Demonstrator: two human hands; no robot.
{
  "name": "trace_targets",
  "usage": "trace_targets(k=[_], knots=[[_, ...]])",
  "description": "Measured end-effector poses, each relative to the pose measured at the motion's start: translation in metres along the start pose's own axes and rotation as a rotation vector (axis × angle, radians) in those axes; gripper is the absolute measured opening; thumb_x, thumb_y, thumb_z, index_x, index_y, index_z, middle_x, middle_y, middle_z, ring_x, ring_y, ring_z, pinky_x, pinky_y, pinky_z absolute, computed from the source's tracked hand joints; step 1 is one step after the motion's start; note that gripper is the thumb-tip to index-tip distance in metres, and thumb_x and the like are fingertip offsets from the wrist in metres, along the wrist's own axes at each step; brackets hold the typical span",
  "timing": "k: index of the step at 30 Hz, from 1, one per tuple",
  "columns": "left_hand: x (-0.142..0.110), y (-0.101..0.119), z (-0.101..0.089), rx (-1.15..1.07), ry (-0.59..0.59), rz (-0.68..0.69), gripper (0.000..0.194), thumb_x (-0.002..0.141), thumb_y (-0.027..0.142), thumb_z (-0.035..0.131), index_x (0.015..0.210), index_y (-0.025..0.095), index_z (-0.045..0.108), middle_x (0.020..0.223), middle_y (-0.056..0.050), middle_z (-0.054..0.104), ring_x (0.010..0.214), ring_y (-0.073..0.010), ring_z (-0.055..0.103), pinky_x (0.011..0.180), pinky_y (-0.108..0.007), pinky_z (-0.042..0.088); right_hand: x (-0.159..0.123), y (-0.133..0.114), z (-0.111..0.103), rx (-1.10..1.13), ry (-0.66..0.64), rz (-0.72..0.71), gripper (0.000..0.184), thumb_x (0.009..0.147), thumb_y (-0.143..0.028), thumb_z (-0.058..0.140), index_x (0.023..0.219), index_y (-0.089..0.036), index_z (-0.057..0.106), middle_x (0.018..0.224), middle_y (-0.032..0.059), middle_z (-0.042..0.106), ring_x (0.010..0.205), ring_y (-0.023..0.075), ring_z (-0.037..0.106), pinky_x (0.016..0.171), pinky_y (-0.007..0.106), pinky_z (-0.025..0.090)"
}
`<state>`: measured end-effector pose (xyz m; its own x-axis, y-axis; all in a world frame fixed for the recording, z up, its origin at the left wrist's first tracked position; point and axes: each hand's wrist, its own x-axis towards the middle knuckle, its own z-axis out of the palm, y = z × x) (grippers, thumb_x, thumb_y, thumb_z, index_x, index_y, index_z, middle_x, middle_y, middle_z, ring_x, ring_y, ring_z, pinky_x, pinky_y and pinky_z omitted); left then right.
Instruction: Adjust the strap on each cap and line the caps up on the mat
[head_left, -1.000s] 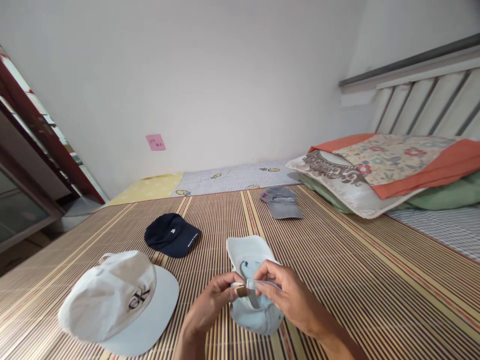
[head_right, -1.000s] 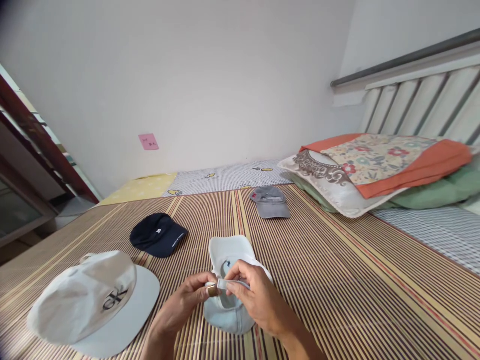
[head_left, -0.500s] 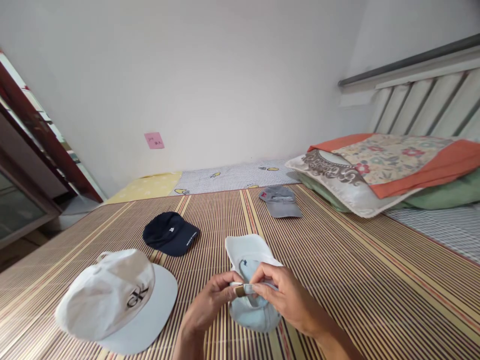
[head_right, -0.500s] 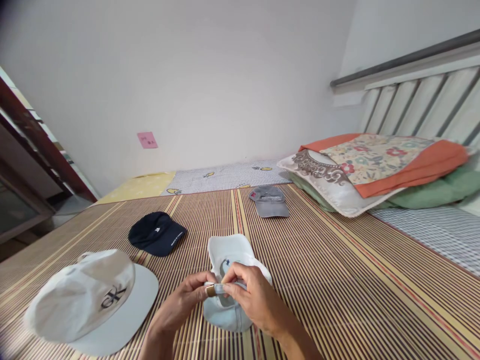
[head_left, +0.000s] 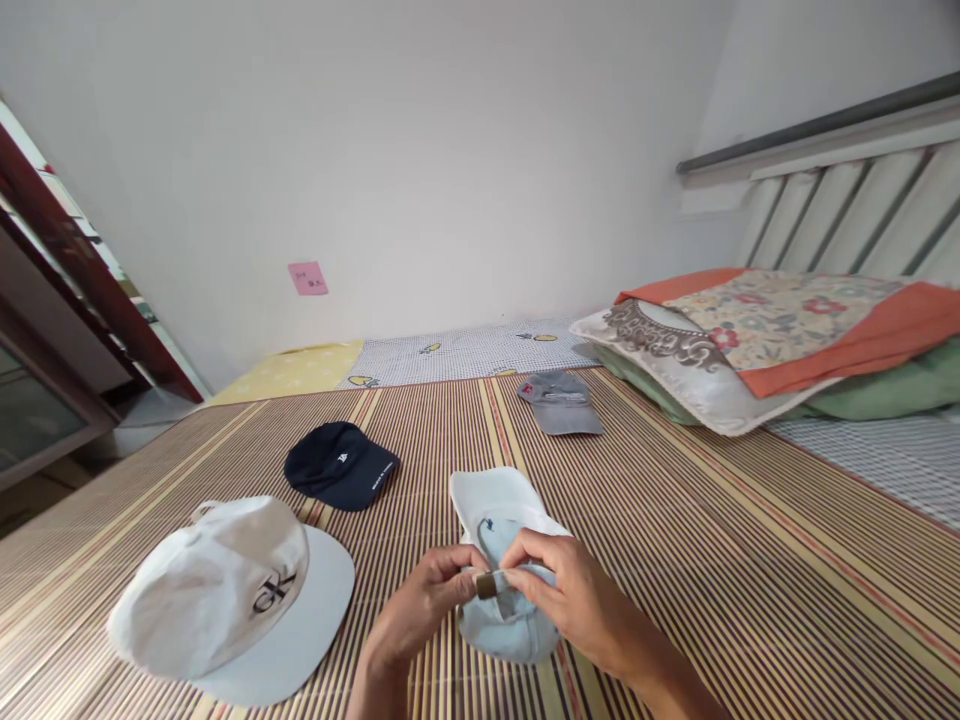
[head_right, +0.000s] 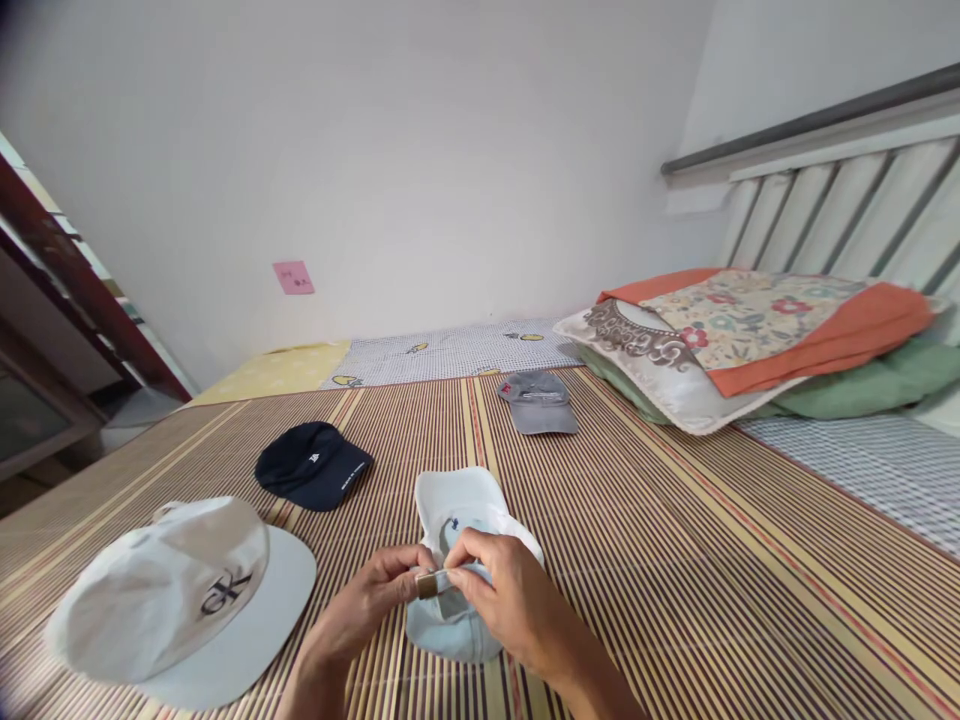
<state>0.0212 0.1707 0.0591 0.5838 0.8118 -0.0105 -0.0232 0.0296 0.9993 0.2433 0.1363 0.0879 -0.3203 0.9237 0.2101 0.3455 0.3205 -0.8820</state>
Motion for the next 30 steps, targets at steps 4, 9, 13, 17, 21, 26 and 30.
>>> trace_targets(k=[4, 9, 13, 17, 21, 26, 30], knots=[[0.0007, -0.0002, -0.001, 0.013, 0.051, 0.054, 0.039, 0.089, 0.054, 0.074, 0.077, 0.017, 0.068, 0.071, 0.002, 0.053, 0.069, -0.0141, 0.041, 0.069, -0.026, 0.033, 0.0005, 0.0033, 0.0019, 0.054, 0.024, -0.013, 0.012, 0.097, -0.021, 0.066, 0.087, -0.024, 0.071, 0.084, -0.0034, 0.073, 0.082, 0.0173, 0.067, 0.075, 0.029, 0.047], [-0.0011, 0.0011, -0.0021, 0.013, 0.026, 0.035, 0.04, 0.089, 0.056, 0.073, 0.082, 0.017, 0.07, 0.072, 0.001, 0.052, 0.069, -0.0142, 0.039, 0.067, -0.026, 0.031, 0.002, 0.0037, 0.001, 0.142, 0.04, 0.0, 0.009, 0.095, -0.019, 0.067, 0.087, -0.024, 0.069, 0.083, -0.0033, 0.072, 0.082, 0.017, 0.068, 0.074, 0.027, 0.048], [-0.0033, 0.0008, -0.0008, -0.011, 0.018, 0.008, 0.035, 0.09, 0.053, 0.074, 0.086, 0.018, 0.073, 0.078, 0.0, 0.059, 0.074, -0.0154, 0.046, 0.073, -0.026, 0.036, 0.0007, 0.0003, -0.0028, 0.095, 0.025, -0.012, 0.011, 0.093, -0.017, 0.068, 0.084, -0.024, 0.069, 0.082, -0.0036, 0.071, 0.08, 0.0165, 0.066, 0.074, 0.027, 0.047], [-0.004, 0.0013, 0.0021, -0.014, 0.011, 0.01, 0.03, 0.09, 0.048, 0.076, 0.087, 0.018, 0.075, 0.081, -0.001, 0.063, 0.081, -0.0167, 0.052, 0.081, -0.027, 0.039, -0.0005, -0.0006, -0.0035, 0.11, 0.0, -0.01, 0.012, 0.092, -0.016, 0.068, 0.084, -0.024, 0.07, 0.08, -0.0041, 0.071, 0.079, 0.0162, 0.065, 0.073, 0.026, 0.046], [-0.0026, 0.0026, 0.0034, -0.025, 0.018, -0.001, 0.029, 0.09, 0.047, 0.076, 0.086, 0.018, 0.076, 0.08, -0.001, 0.063, 0.08, -0.0162, 0.052, 0.08, -0.027, 0.039, -0.0001, 0.0017, -0.0026, 0.04, 0.016, -0.039, 0.013, 0.094, -0.015, 0.066, 0.087, -0.025, 0.072, 0.084, -0.0041, 0.074, 0.083, 0.0165, 0.067, 0.075, 0.027, 0.046], [-0.0003, -0.0003, 0.0008, -0.028, 0.046, 0.024, 0.03, 0.09, 0.047, 0.076, 0.085, 0.017, 0.073, 0.078, 0.0, 0.061, 0.076, -0.0154, 0.05, 0.075, -0.026, 0.038, 0.0006, 0.0027, -0.0004, 0.025, 0.053, -0.035, 0.01, 0.095, -0.02, 0.066, 0.087, -0.025, 0.071, 0.083, -0.0037, 0.073, 0.08, 0.0167, 0.067, 0.073, 0.027, 0.045], [-0.0001, 0.0001, 0.0001, -0.013, 0.044, 0.014, 0.034, 0.09, 0.049, 0.076, 0.082, 0.016, 0.072, 0.079, -0.001, 0.061, 0.075, -0.0148, 0.048, 0.074, -0.026, 0.038, 0.0005, 0.0036, 0.0054, 0.031, 0.152, -0.016, 0.008, 0.093, -0.021, 0.066, 0.086, -0.024, 0.069, 0.078, -0.0035, 0.069, 0.075, 0.0163, 0.063, 0.069, 0.028, 0.044]])
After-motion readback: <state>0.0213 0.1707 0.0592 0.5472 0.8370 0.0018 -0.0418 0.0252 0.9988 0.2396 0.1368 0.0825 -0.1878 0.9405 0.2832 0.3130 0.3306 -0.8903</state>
